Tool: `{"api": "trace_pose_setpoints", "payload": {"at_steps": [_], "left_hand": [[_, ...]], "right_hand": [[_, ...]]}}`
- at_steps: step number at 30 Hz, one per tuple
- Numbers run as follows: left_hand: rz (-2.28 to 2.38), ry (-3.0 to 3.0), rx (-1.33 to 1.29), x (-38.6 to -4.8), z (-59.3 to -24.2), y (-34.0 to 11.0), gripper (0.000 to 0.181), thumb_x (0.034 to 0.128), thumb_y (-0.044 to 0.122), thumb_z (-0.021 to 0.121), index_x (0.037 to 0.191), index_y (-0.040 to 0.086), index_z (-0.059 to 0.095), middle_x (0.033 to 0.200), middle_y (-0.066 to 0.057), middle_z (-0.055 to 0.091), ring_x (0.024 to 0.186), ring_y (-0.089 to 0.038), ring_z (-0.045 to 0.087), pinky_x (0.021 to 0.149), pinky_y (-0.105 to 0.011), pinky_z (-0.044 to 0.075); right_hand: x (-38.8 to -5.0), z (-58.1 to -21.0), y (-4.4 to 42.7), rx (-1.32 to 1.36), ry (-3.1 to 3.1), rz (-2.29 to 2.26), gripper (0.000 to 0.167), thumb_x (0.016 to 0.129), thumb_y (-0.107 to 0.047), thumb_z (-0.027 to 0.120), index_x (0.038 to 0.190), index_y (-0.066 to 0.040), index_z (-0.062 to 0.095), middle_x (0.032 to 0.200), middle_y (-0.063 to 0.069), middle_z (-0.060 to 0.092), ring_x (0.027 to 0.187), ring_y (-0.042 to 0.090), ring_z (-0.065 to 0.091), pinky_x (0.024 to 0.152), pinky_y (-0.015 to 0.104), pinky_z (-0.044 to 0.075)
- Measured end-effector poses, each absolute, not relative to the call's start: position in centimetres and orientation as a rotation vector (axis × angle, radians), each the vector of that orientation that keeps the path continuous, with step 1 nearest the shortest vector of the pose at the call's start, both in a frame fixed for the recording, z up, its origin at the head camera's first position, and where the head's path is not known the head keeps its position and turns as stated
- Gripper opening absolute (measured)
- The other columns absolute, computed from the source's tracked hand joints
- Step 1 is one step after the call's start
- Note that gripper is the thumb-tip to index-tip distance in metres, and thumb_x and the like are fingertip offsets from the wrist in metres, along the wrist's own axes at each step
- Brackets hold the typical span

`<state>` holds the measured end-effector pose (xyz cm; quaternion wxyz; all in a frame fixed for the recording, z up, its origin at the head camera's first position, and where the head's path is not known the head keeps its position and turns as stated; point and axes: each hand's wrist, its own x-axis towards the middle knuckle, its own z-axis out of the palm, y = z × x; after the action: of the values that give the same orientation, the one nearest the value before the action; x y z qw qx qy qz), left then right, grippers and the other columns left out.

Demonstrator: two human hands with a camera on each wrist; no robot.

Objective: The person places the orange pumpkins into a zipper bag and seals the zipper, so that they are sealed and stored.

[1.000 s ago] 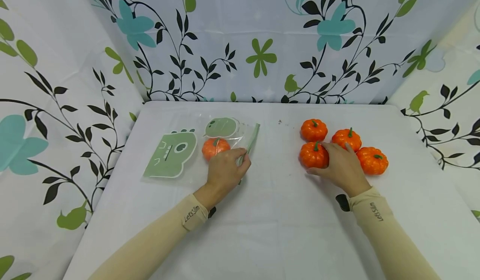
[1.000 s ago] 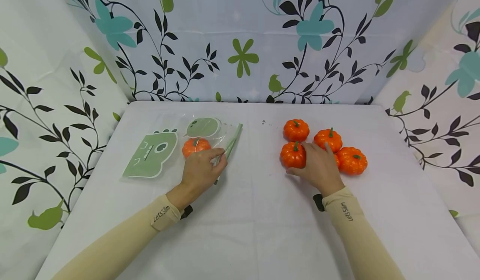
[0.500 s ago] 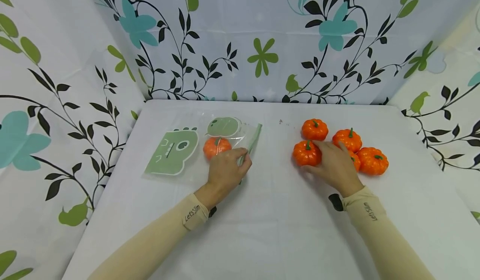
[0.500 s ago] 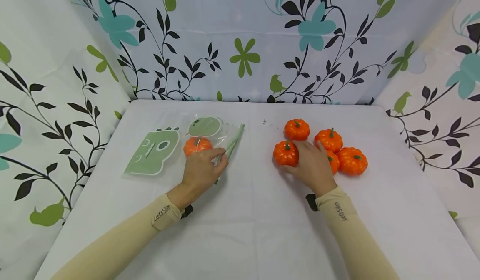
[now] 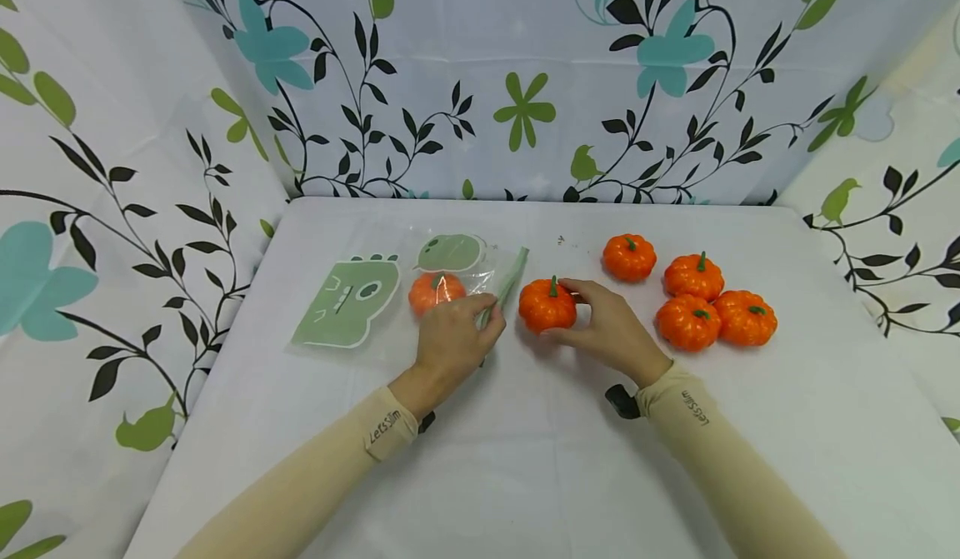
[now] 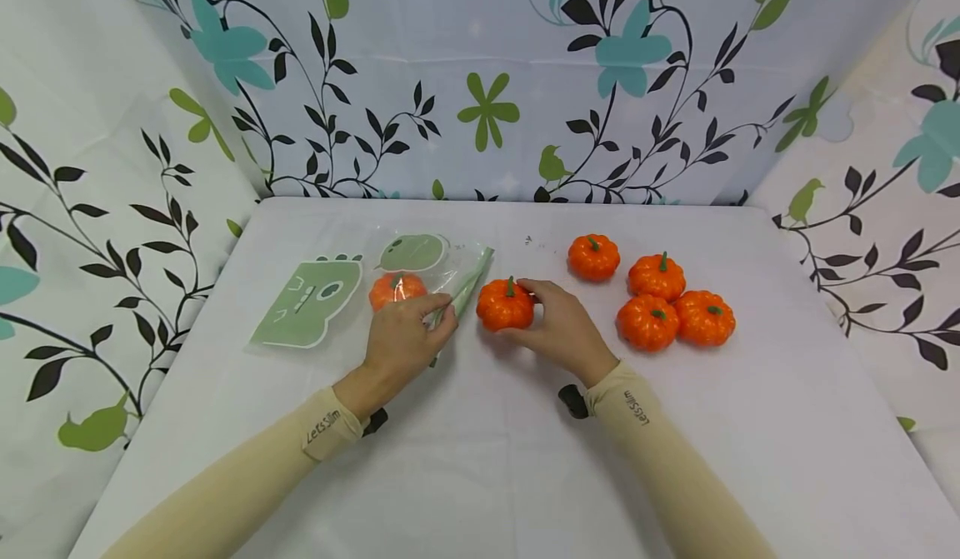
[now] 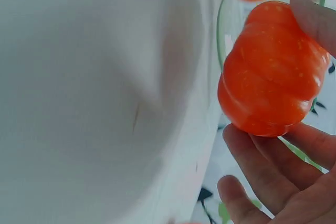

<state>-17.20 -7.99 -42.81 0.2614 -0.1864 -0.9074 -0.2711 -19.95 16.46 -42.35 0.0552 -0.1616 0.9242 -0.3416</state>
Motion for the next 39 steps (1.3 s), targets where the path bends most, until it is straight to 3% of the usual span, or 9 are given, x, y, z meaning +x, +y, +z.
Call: {"api": "trace_pose_setpoints", "payload": {"at_steps": [8, 17, 22, 27, 36, 39], "left_hand": [[-0.727, -2.438, -0.510, -17.0, -42.5, -8.0, 0.017, 0.0858, 0.011, 0.070, 0.099, 0.007, 0.080, 0.076, -0.007, 0.074, 0.047, -0.017, 0.057, 0.042, -0.029, 0.045], [-0.674, -2.341, -0.552, -17.0, -42.3, -8.0, 0.016, 0.0855, 0.010, 0.068, 0.095, 0.004, 0.080, 0.079, -0.005, 0.075, 0.049, -0.017, 0.059, 0.042, -0.030, 0.047], [-0.696, -2.313, -0.550, -17.0, -42.2, -8.0, 0.018, 0.0850, 0.009, 0.068, 0.098, 0.004, 0.080, 0.077, -0.006, 0.075, 0.049, -0.018, 0.060, 0.042, -0.030, 0.047], [-0.702, -2.305, -0.562, -16.8, -42.1, -7.9, 0.019, 0.0840, 0.007, 0.068, 0.098, 0.004, 0.080, 0.089, -0.008, 0.077, 0.057, -0.021, 0.068, 0.046, -0.032, 0.052], [-0.686, -2.251, -0.611, -16.5, -42.3, -7.5, 0.013, 0.0826, 0.007, 0.072, 0.093, 0.004, 0.080, 0.091, -0.006, 0.077, 0.067, -0.021, 0.072, 0.051, -0.033, 0.054], [-0.700, -2.239, -0.627, -16.3, -42.3, -7.4, 0.014, 0.0829, 0.006, 0.072, 0.094, 0.003, 0.080, 0.090, -0.007, 0.077, 0.070, -0.021, 0.073, 0.053, -0.034, 0.056]], "right_hand": [[-20.3, -43.5, 13.4, -0.489, 2.671, -1.262, 0.082, 0.079, -0.040, 0.086, 0.147, -0.009, 0.052, 0.146, 0.006, 0.054, 0.126, 0.032, 0.057, 0.105, 0.050, 0.046], [-20.7, -44.7, 11.3, -0.479, 2.617, -1.352, 0.079, 0.082, -0.031, 0.085, 0.149, -0.009, 0.049, 0.146, 0.008, 0.054, 0.122, 0.034, 0.059, 0.103, 0.047, 0.048], [-20.8, -45.0, 10.4, -0.523, 2.616, -1.395, 0.076, 0.082, -0.028, 0.084, 0.146, -0.004, 0.051, 0.143, 0.012, 0.055, 0.121, 0.033, 0.060, 0.103, 0.047, 0.048], [-21.1, -45.1, 9.5, -0.632, 2.628, -1.395, 0.063, 0.083, -0.022, 0.083, 0.137, -0.003, 0.059, 0.134, 0.010, 0.060, 0.121, 0.028, 0.060, 0.104, 0.045, 0.047], [-21.8, -45.1, 8.1, -0.677, 2.656, -1.363, 0.041, 0.086, -0.011, 0.076, 0.125, -0.004, 0.064, 0.123, 0.008, 0.066, 0.111, 0.022, 0.063, 0.096, 0.038, 0.052], [-22.0, -44.9, 7.5, -0.675, 2.656, -1.343, 0.046, 0.090, -0.012, 0.073, 0.133, -0.003, 0.062, 0.131, 0.011, 0.064, 0.120, 0.024, 0.061, 0.100, 0.038, 0.050]]}}
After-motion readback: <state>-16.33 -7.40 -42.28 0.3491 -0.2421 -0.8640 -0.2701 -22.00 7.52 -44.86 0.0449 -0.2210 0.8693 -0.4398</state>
